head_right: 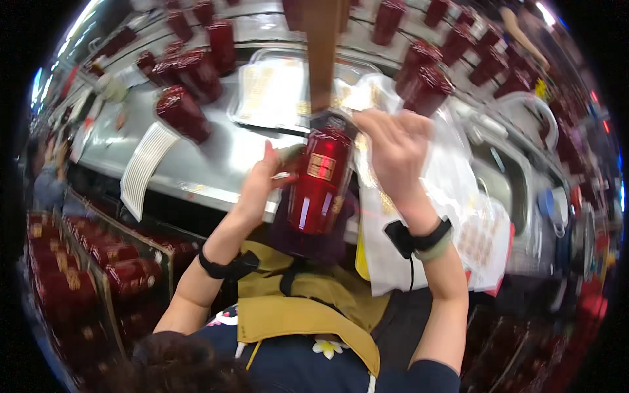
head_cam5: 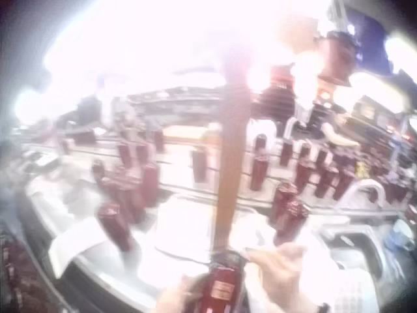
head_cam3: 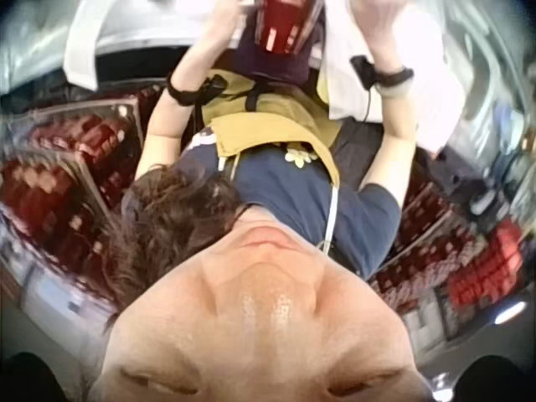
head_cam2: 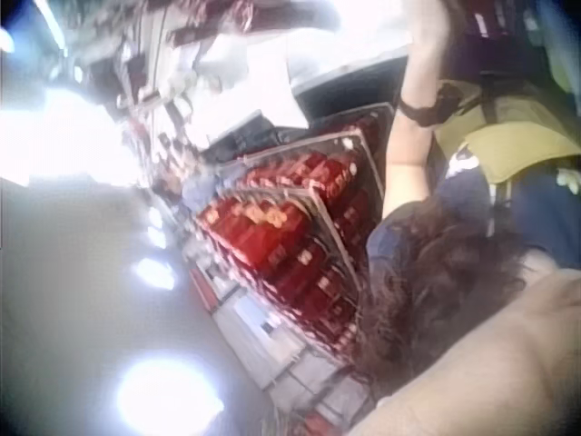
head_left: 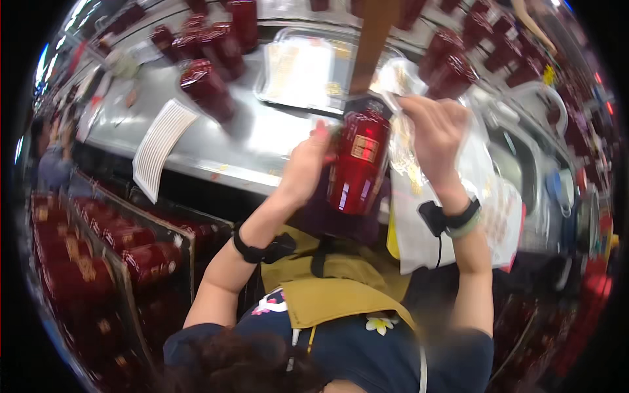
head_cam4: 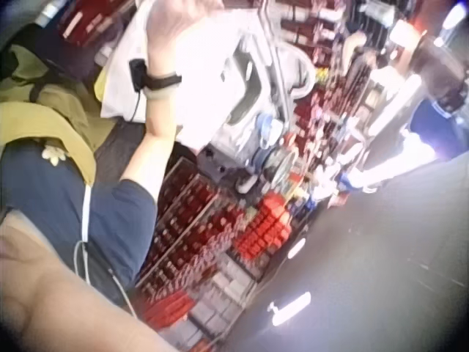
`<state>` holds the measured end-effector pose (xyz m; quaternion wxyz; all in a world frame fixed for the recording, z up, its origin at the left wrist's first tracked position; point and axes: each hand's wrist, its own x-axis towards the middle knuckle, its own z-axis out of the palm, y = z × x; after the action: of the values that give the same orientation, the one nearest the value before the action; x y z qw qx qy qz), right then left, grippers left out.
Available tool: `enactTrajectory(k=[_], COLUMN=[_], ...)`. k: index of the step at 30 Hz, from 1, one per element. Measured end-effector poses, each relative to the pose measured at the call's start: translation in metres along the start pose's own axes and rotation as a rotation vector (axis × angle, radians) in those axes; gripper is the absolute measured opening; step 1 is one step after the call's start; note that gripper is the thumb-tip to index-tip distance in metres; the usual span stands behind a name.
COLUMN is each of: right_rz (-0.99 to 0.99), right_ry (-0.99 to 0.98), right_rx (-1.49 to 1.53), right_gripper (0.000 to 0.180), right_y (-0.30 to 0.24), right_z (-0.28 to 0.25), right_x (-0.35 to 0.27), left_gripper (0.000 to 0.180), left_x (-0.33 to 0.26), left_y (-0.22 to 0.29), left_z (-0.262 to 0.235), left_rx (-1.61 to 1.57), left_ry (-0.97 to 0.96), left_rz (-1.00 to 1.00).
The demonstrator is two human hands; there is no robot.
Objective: Applying labels and decorative seals to red liquor bottles at a factory workstation.
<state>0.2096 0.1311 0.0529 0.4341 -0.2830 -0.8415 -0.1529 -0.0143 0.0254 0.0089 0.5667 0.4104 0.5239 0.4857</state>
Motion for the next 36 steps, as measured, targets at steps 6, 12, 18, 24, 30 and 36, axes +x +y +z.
enactTrajectory(k=[6,12,18,24,30,36], right_rz=[0.03,0.206,0.48,0.797,1.031,1.024], right_ry=[0.235,0.235,0.072,-0.03,-0.084,-0.15], right_rx=[0.177,0.262,0.317,0.346,0.216,0.046], right_gripper=[0.028,0.025,0.024,0.017,0.018,0.018], right_y=[-0.046,-0.028,-0.016,-0.018,-0.033,-0.041], right_z=[-0.028,-0.053,-0.053,-0.037,-0.035,-0.035], right_x=[0.044,0.028,-0.018,-0.068,-0.079,-0.078], left_gripper=[0.066,0.063,0.043,0.064,0.096,0.102], left_x=[0.016,-0.06,-0.029,0.088,0.185,0.222], left_y=[0.009,0.065,0.186,0.138,0.064,0.064], left_z=[0.027,-0.042,-0.195,-0.385,-0.481,-0.515], left_rx=[0.04,-0.29,0.204,0.216,0.325,0.345], left_ry=[-0.215,-0.219,1.062,1.342,1.481,1.422], left_rz=[-0.099,-0.065,0.997,0.794,0.478,0.478])
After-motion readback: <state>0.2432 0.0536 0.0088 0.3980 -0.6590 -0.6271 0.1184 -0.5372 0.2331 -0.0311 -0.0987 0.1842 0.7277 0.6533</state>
